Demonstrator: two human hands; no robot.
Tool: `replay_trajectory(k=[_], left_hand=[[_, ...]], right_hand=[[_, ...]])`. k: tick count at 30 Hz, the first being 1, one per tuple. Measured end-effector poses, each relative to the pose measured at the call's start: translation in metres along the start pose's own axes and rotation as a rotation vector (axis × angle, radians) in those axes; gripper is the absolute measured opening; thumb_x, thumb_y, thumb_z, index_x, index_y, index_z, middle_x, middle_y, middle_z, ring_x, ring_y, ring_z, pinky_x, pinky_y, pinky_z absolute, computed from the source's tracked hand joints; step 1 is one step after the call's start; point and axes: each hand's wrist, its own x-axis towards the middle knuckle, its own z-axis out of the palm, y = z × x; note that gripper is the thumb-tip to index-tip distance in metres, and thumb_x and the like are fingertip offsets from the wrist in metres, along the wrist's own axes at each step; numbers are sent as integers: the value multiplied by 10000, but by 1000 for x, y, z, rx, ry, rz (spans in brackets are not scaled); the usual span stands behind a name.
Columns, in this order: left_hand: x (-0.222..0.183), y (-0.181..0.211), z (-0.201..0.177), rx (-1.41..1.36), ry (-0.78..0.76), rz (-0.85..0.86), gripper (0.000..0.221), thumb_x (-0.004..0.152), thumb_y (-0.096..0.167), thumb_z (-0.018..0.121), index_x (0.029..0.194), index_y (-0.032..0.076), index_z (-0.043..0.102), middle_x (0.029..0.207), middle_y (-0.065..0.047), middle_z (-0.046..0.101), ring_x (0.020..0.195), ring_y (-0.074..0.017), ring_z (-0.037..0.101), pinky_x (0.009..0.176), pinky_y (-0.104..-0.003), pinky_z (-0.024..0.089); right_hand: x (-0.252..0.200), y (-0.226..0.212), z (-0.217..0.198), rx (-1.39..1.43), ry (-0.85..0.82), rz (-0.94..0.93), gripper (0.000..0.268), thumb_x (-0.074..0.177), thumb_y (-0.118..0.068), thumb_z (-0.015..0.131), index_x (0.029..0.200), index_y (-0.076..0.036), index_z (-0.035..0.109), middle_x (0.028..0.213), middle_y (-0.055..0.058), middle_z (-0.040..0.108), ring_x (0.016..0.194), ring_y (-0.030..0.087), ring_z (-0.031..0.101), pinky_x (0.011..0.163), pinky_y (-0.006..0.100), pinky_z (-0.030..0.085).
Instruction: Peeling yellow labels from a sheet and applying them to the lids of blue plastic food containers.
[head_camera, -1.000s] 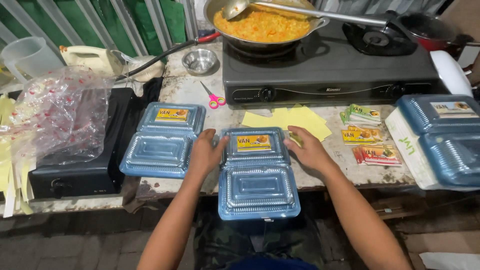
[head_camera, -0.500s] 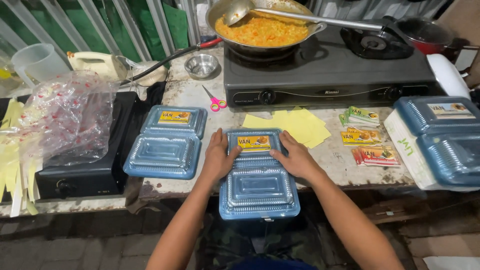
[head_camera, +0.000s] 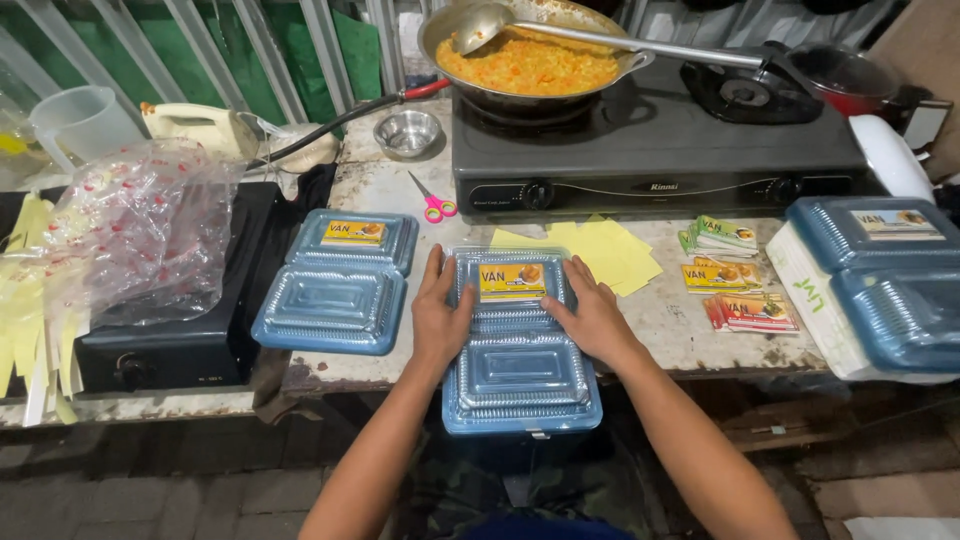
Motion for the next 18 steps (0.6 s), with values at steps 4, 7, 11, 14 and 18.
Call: replay_trajectory(k=[4,7,11,14,18], left_hand=[[0,2,0,11,68,76,459,891,42,658,1330,-39,550,1517,-211,413,1352,-330,454,1114,-375,418],[0,-1,0,17,103,141,439,886,50,667,1308,-27,572,1492,-205,453,1352,-334,455,1091,-356,446],[1,-2,1,57,132,199,438,876,41,689,1298,-12,585,1466,-205,478,1330,-334,475,1051,-336,484],[-1,2,-1,50,129,205,440,877,39,692,1300,-8,582,1460,-211,474,1330,-340,469,1042,-344,493],[-5,12,-5,4,178,273,424,869,-1,686,1283,-19,593,1426,-249,501,1275,-380,522,993,-380,529]], right_hand=[[-2,6,8,105,97,-32,734,951,-392,605,1498,21,343,1570,261,285,1464,359,269,1175,558,211],[-3,8,13,217,187,-45,691,930,-292,640,1493,3,370,1573,233,299,1450,355,295,1185,518,229],[-6,5,12,181,239,-101,693,927,-261,633,1497,16,354,1572,255,284,1452,384,270,1185,515,227],[-11,0,9,130,230,-106,725,923,-276,637,1510,14,326,1586,252,251,1469,374,233,1187,512,208],[-14,3,11,85,230,-111,786,901,-301,655,1530,-4,290,1614,228,193,1483,357,209,1184,519,177]])
